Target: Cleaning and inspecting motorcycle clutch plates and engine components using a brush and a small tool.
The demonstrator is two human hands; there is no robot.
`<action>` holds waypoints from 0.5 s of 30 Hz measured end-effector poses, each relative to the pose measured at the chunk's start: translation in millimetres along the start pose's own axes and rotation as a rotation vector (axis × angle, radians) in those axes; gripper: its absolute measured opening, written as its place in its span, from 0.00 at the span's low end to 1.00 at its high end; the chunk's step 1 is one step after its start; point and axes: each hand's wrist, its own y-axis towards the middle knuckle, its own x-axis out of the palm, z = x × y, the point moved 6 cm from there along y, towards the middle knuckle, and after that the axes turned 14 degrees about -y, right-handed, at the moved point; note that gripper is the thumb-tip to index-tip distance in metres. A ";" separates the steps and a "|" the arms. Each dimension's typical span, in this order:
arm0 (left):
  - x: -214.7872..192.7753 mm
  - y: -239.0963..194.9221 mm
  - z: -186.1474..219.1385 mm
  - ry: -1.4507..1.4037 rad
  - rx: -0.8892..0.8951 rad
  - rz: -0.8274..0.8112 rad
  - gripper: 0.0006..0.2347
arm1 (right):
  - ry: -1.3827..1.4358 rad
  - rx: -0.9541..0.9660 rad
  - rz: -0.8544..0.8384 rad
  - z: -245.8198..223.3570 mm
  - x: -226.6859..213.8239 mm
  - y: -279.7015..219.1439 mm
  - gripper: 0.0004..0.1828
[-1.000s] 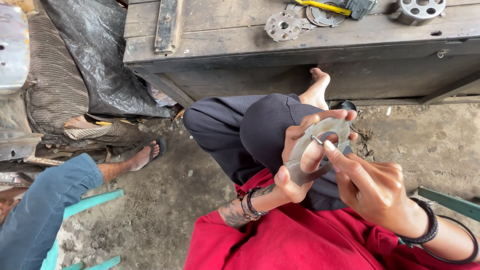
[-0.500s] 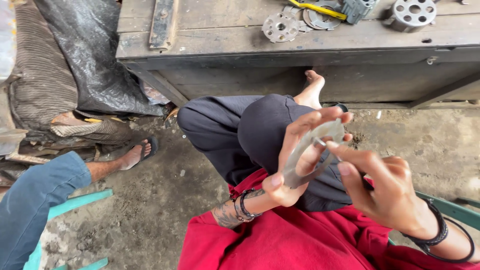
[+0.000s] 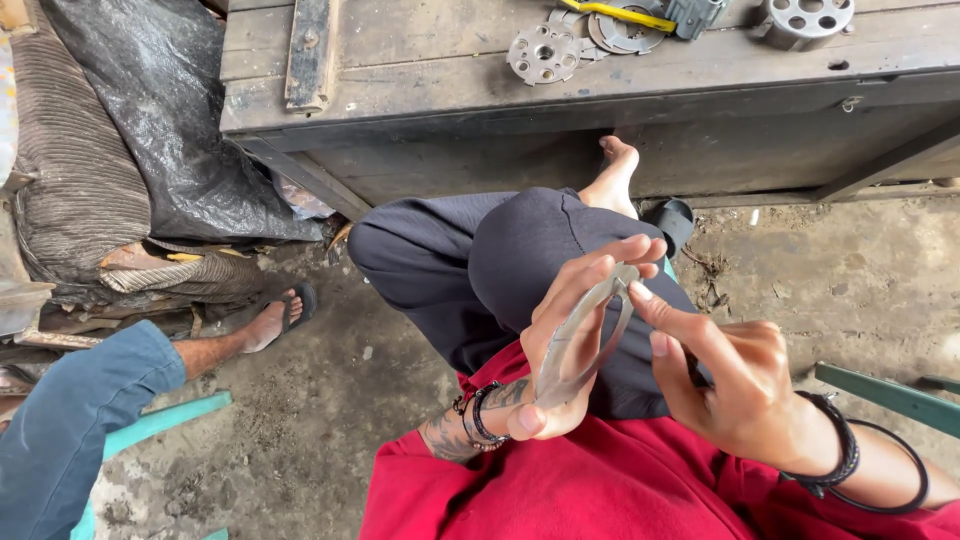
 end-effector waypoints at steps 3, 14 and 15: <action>-4.3 -0.6 -1.3 0.025 0.010 -0.016 0.42 | -0.017 -0.033 0.003 -11.5 1.5 -1.0 0.18; 0.4 4.9 -1.5 0.067 -0.009 -0.022 0.39 | -0.079 0.004 0.013 -4.0 -3.4 -2.5 0.20; 0.4 5.2 -1.8 0.095 0.017 -0.024 0.41 | -0.069 0.022 0.004 -1.7 -4.1 -1.9 0.20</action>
